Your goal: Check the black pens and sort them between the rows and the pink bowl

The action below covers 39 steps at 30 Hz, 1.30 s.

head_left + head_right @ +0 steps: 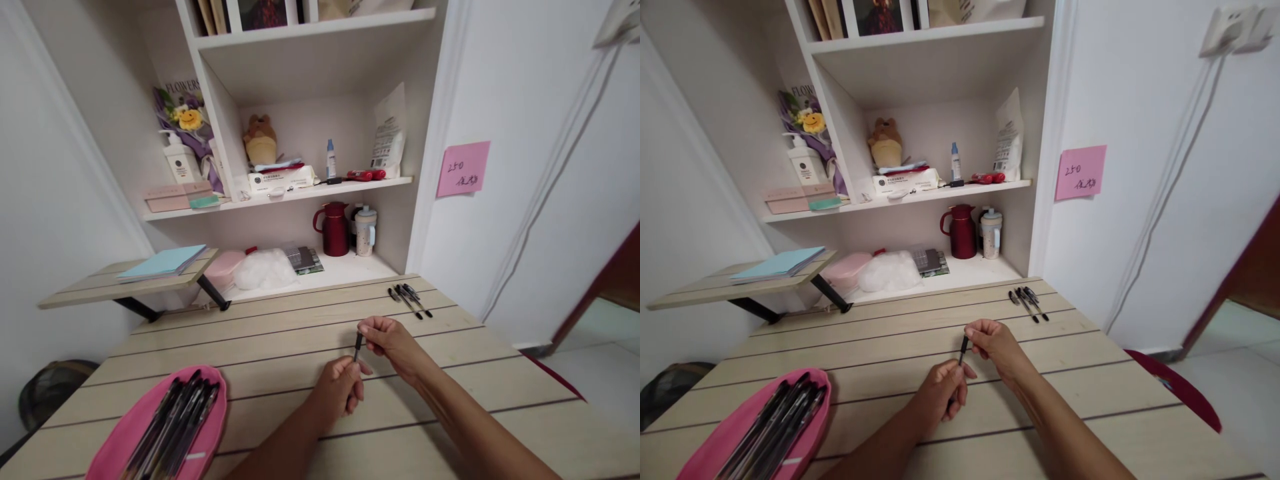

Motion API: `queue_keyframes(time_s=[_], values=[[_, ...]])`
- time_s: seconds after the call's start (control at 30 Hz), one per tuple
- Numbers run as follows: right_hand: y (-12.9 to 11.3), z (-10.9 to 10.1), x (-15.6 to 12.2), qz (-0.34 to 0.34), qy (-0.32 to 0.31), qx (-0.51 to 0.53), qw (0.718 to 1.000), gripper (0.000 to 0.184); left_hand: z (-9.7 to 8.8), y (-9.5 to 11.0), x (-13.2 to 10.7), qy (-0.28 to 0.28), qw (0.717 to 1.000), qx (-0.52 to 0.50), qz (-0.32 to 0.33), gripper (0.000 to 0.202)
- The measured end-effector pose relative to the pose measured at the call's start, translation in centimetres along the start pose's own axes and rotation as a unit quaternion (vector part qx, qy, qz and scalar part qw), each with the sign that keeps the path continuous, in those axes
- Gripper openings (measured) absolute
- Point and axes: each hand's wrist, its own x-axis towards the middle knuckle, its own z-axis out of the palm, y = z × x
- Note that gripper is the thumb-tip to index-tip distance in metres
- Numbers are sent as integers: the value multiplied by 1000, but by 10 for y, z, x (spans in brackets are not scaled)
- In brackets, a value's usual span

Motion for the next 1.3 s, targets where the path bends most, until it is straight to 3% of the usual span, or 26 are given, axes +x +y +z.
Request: queue_keyframes(time_s=[0.2, 0.37, 0.67, 1.0, 1.3], values=[[-8, 2, -2, 5, -25, -22, 999, 28, 1, -1, 0, 18, 1000, -6, 3, 42], [-14, -1, -4, 24, -55, 23, 998, 35, 0, 0, 0, 11, 1000, -10, 0, 42], [-7, 2, -1, -8, -25, -23, 999, 29, 1, -3, 1, 18, 1000, -14, 4, 42], [-18, -5, -4, -28, -73, -55, 995, 28, -3, -1, 1, -11, 1000, -21, 18, 42], [-11, -3, -5, 6, -34, -36, 999, 32, -4, -4, 2, -7, 999, -32, 21, 39]])
